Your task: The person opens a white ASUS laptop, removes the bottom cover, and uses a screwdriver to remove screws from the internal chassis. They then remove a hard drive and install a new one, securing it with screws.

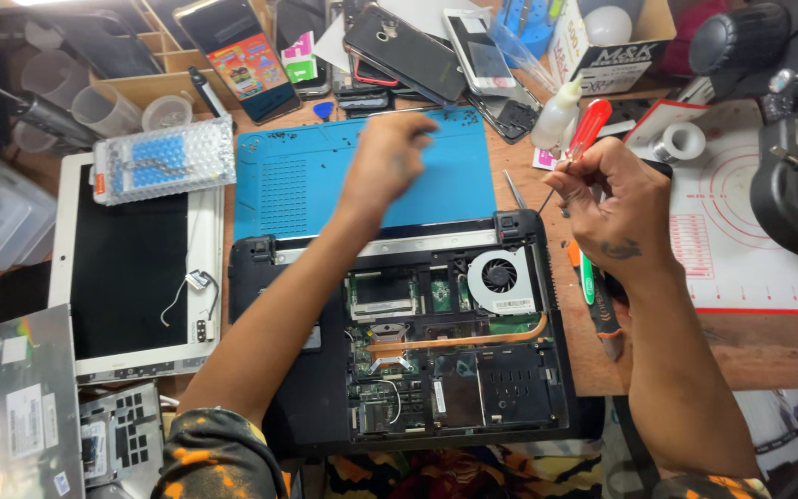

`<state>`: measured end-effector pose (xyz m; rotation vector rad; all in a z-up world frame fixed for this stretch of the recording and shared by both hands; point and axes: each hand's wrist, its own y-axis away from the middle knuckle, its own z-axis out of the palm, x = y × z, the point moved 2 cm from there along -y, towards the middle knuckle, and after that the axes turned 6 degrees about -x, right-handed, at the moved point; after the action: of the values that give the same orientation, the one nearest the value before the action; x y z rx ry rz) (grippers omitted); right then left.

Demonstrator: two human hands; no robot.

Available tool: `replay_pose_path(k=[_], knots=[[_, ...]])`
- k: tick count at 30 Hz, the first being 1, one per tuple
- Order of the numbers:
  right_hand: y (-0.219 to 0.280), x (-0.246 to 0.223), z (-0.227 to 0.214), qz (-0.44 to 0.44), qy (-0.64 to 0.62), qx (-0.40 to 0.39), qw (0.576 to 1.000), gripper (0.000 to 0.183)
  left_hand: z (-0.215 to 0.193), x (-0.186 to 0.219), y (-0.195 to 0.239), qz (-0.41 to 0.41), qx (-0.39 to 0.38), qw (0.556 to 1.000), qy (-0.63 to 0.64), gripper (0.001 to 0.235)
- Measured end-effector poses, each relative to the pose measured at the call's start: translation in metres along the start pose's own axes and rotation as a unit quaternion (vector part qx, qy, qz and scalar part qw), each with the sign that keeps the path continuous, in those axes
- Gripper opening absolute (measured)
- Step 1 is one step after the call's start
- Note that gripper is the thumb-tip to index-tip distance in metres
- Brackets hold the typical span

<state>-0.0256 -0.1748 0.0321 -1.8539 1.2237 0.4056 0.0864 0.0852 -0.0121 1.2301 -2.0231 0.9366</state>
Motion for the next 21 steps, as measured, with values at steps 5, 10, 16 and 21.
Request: replay_pose_path(k=[5,10,16,21], knots=[[0.007,0.010,-0.014,-0.023,-0.114,0.062,0.991,0.022,-0.034,-0.045,-0.003,-0.083,0.073,0.985,-0.129,0.019],[0.009,0.014,-0.013,-0.016,-0.111,0.100,0.989,0.023,-0.021,-0.064,-0.010,-0.035,0.072,0.983,-0.167,0.012],[0.008,0.014,-0.006,-0.052,-0.109,0.084,0.989,0.025,-0.015,-0.073,-0.017,-0.042,0.086,0.983,-0.158,0.007],[0.009,0.015,-0.002,-0.039,-0.147,0.086,0.985,0.023,-0.021,-0.049,-0.013,0.023,0.112,0.973,-0.199,0.004]])
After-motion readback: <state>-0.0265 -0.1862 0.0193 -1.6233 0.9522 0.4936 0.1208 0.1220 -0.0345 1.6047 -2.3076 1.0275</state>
